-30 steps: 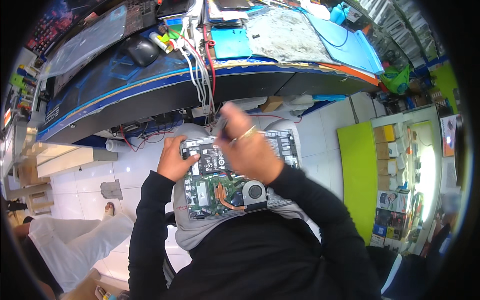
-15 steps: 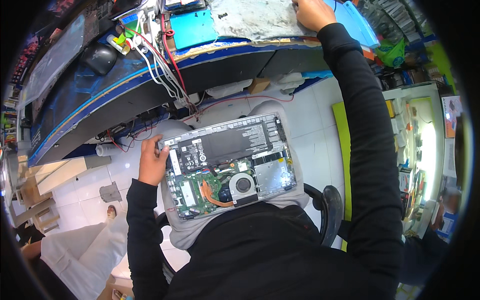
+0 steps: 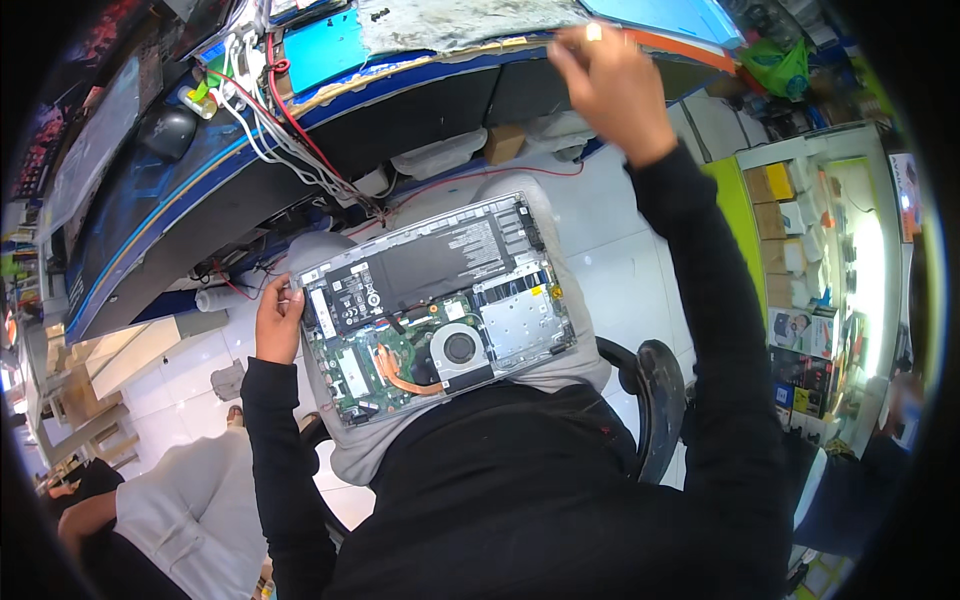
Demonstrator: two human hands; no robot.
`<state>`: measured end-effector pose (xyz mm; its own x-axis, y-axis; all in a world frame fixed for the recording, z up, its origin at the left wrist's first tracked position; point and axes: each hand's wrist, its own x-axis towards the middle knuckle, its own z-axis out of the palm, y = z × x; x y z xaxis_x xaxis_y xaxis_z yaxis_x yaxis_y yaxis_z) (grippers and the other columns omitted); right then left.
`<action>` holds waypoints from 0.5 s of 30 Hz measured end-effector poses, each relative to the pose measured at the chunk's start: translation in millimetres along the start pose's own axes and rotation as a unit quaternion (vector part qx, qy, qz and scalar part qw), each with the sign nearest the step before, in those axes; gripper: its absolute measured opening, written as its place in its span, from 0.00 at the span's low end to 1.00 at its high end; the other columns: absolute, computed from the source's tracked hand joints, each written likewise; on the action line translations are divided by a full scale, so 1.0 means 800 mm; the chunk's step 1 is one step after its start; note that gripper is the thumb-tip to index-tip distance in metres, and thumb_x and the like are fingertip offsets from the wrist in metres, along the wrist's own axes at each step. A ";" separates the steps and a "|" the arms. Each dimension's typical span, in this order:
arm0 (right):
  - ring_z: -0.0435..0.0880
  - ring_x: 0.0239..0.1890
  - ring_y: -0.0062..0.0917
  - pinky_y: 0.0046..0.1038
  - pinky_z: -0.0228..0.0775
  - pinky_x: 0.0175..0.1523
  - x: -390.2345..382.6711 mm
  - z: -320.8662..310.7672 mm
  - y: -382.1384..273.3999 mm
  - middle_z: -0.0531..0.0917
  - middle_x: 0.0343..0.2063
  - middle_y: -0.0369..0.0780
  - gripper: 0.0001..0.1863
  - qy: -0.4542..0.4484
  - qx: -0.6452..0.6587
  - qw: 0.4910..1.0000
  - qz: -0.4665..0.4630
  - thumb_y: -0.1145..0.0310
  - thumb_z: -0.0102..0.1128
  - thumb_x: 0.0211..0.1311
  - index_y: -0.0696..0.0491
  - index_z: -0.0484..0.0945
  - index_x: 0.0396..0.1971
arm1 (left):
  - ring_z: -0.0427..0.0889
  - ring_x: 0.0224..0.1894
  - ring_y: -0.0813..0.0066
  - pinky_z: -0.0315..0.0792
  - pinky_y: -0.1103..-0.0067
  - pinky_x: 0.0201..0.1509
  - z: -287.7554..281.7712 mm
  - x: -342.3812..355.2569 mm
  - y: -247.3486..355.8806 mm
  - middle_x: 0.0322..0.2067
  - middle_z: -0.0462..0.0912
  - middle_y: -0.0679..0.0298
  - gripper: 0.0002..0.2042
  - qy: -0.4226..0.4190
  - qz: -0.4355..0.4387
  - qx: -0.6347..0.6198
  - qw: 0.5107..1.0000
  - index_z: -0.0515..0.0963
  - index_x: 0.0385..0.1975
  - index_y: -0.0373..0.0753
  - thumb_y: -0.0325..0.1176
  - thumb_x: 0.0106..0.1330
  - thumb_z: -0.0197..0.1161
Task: The person assembles a laptop by connecting cables to the motherboard and inserting a battery, then secures the battery and component covers with a screwdriver.
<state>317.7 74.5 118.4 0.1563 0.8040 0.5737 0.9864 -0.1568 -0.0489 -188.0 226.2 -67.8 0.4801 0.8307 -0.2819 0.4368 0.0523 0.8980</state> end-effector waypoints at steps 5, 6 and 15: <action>0.86 0.39 0.47 0.42 0.77 0.46 -0.186 -0.010 -0.050 0.87 0.34 0.48 0.09 -0.210 0.218 0.932 0.201 0.68 0.64 0.69 0.58 0.83 0.38 | 0.76 0.40 0.82 0.72 0.81 0.46 -0.011 0.005 -0.011 0.41 0.79 0.68 0.20 -0.006 -0.033 -0.051 0.998 0.73 0.65 0.32 0.30 0.76 0.63; 0.86 0.39 0.46 0.42 0.77 0.46 -0.216 -0.008 -0.057 0.87 0.33 0.49 0.09 -0.226 0.260 0.907 0.243 0.68 0.64 0.69 0.59 0.84 0.39 | 0.76 0.40 0.82 0.72 0.81 0.45 -0.013 0.008 -0.013 0.41 0.79 0.68 0.20 -0.008 -0.047 -0.054 0.997 0.73 0.65 0.33 0.31 0.76 0.63; 0.83 0.56 0.48 0.41 0.75 0.60 -0.256 -0.035 -0.131 0.84 0.54 0.52 0.18 -0.291 0.144 0.923 0.205 0.67 0.67 0.67 0.61 0.83 0.53 | 0.75 0.42 0.81 0.73 0.78 0.47 -0.003 0.025 -0.008 0.41 0.78 0.68 0.18 -0.026 -0.037 -0.044 0.998 0.74 0.62 0.36 0.30 0.75 0.62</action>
<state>181.1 -89.9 28.9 0.4374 0.8963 -0.0735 0.7975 -0.4243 -0.4288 -182.7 243.5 -78.2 0.4886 0.7930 -0.3640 0.4055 0.1630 0.8995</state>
